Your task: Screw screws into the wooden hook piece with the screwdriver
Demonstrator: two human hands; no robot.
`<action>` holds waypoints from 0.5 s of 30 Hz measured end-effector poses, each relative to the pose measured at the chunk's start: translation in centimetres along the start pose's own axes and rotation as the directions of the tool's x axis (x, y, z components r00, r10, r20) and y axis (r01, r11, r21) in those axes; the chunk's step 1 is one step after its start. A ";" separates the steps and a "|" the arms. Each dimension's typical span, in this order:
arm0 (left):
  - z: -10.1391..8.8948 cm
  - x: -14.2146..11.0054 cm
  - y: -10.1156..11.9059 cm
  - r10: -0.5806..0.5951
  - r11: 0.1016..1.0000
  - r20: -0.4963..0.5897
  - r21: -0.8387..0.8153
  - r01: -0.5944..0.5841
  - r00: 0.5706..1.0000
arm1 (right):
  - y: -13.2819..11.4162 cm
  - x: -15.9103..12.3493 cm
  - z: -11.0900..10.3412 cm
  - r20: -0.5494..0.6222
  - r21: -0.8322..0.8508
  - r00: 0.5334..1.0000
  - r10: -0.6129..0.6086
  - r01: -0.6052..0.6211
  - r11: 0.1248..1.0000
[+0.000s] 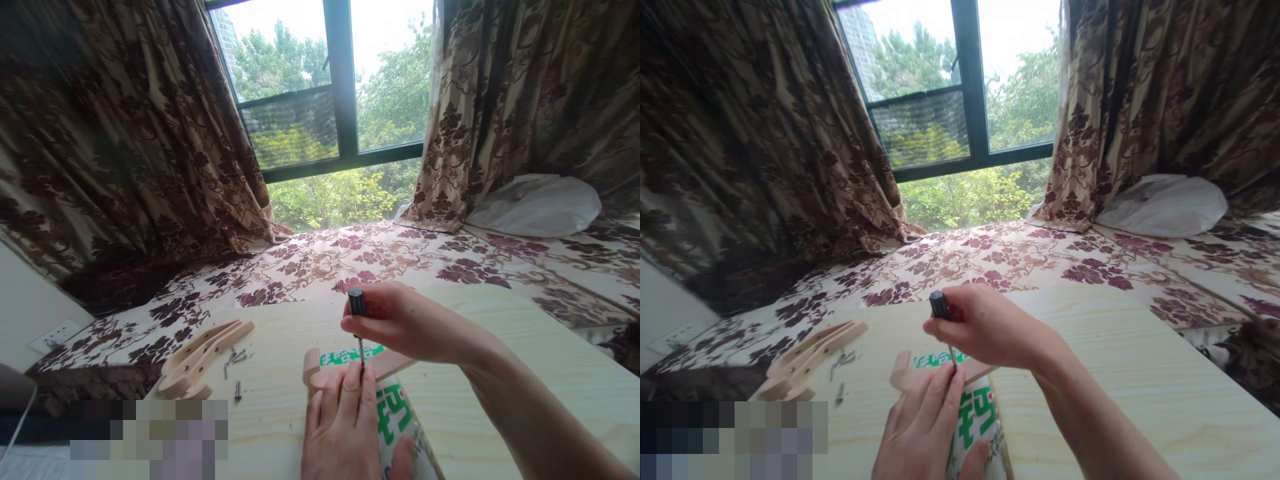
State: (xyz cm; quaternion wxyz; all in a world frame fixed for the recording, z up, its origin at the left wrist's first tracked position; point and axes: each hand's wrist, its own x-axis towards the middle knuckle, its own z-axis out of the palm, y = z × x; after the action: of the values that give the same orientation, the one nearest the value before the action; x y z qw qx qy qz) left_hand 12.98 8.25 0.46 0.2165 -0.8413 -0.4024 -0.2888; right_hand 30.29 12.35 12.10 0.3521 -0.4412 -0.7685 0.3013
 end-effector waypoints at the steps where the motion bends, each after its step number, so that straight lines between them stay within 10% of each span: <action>1: 0.2 -0.1 -0.2 0.016 1.000 -0.015 0.015 -0.016 1.000 | 0.0 0.0 0.0 0.002 0.000 1.000 0.005 -0.005 1.000; 9: 1.7 -0.6 -0.8 0.089 0.991 -0.104 0.112 -0.077 0.991 | -0.1 -0.3 0.3 0.020 0.020 1.000 0.008 -0.008 1.000; 15: 0.4 -0.4 -0.3 0.098 0.995 0.061 -0.012 -0.097 0.993 | -0.3 -0.7 0.4 0.027 0.021 1.000 0.001 -0.002 1.000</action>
State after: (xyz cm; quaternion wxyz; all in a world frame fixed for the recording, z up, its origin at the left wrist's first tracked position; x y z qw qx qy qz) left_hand 12.64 8.42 -0.08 0.2142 -0.8694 -0.3660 -0.2535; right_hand 30.11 11.54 11.92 0.3461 -0.4341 -0.7697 0.3153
